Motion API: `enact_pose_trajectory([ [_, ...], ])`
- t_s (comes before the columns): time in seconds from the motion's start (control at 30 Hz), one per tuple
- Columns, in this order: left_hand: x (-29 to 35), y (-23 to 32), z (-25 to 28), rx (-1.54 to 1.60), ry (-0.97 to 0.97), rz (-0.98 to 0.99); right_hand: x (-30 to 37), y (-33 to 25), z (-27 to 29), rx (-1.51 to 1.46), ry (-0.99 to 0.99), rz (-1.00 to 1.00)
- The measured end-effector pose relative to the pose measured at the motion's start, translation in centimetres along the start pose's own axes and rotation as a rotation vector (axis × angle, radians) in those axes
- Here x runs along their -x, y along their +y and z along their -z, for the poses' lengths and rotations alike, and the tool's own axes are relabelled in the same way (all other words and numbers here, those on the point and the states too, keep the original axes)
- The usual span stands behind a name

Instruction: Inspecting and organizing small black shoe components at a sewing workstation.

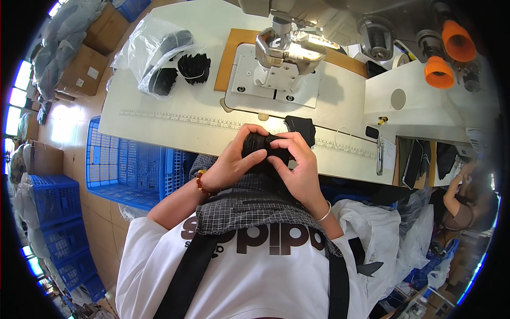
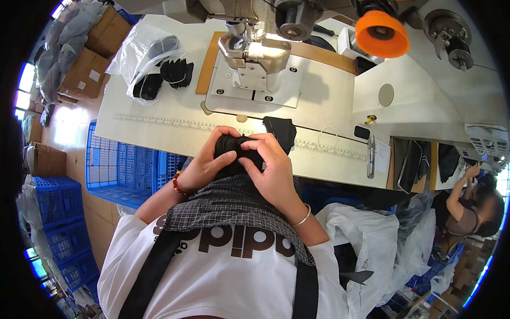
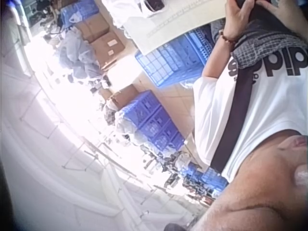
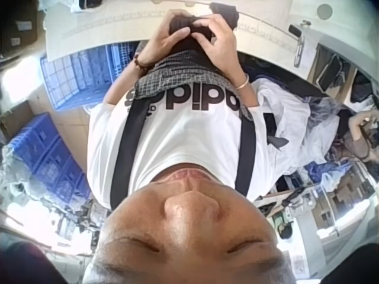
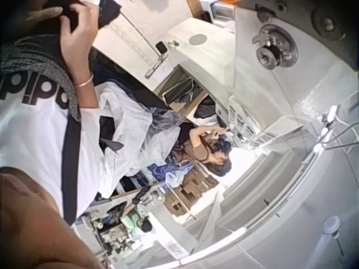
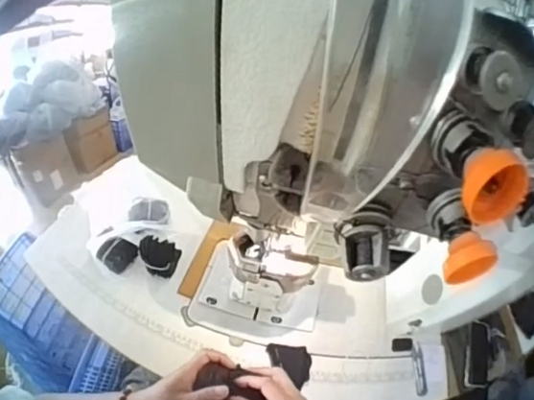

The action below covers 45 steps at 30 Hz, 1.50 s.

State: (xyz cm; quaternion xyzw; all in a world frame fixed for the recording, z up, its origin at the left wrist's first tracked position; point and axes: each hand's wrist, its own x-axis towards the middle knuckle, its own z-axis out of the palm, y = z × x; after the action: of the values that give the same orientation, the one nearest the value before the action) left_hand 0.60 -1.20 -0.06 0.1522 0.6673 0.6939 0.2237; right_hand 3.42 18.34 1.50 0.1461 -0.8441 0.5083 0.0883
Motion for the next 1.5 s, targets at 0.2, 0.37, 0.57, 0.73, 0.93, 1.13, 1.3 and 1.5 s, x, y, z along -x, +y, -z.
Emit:
enact_pose_trajectory([
  [0.2, 0.03, -0.1, 0.18, 0.056, -0.019, 0.017, 0.04, 0.19, -0.06, -0.079, -0.01, -0.087],
  [0.37, 0.08, 0.05, 0.23, 0.111, -0.032, 0.045, -0.01, 0.41, -0.17, -0.087, 0.001, -0.085],
  [0.57, 0.09, 0.17, 0.23, 0.153, -0.049, 0.062, -0.22, -0.25, -0.4, -0.121, 0.066, -0.083],
  [0.73, 0.09, 0.19, 0.37, 0.121, -0.057, 0.07, 0.09, 0.5, -0.48, -0.043, 0.032, -0.005],
  [0.93, -0.03, -0.21, 0.31, -0.001, -0.031, -0.019, -0.09, 0.04, -0.05, -0.009, -0.008, 0.003],
  [1.13, 0.03, -0.25, 0.28, -0.067, -0.014, -0.046, -0.03, 0.66, 0.01, -0.069, -0.04, -0.042],
  [1.3, 0.15, 0.17, 0.25, -0.025, -0.022, 0.002, -0.04, 0.48, 0.04, -0.122, -0.038, -0.091],
  [1.5, 0.07, -0.07, 0.27, -0.03, -0.013, -0.053, -0.23, -0.17, -0.51, -0.154, 0.06, -0.081],
])
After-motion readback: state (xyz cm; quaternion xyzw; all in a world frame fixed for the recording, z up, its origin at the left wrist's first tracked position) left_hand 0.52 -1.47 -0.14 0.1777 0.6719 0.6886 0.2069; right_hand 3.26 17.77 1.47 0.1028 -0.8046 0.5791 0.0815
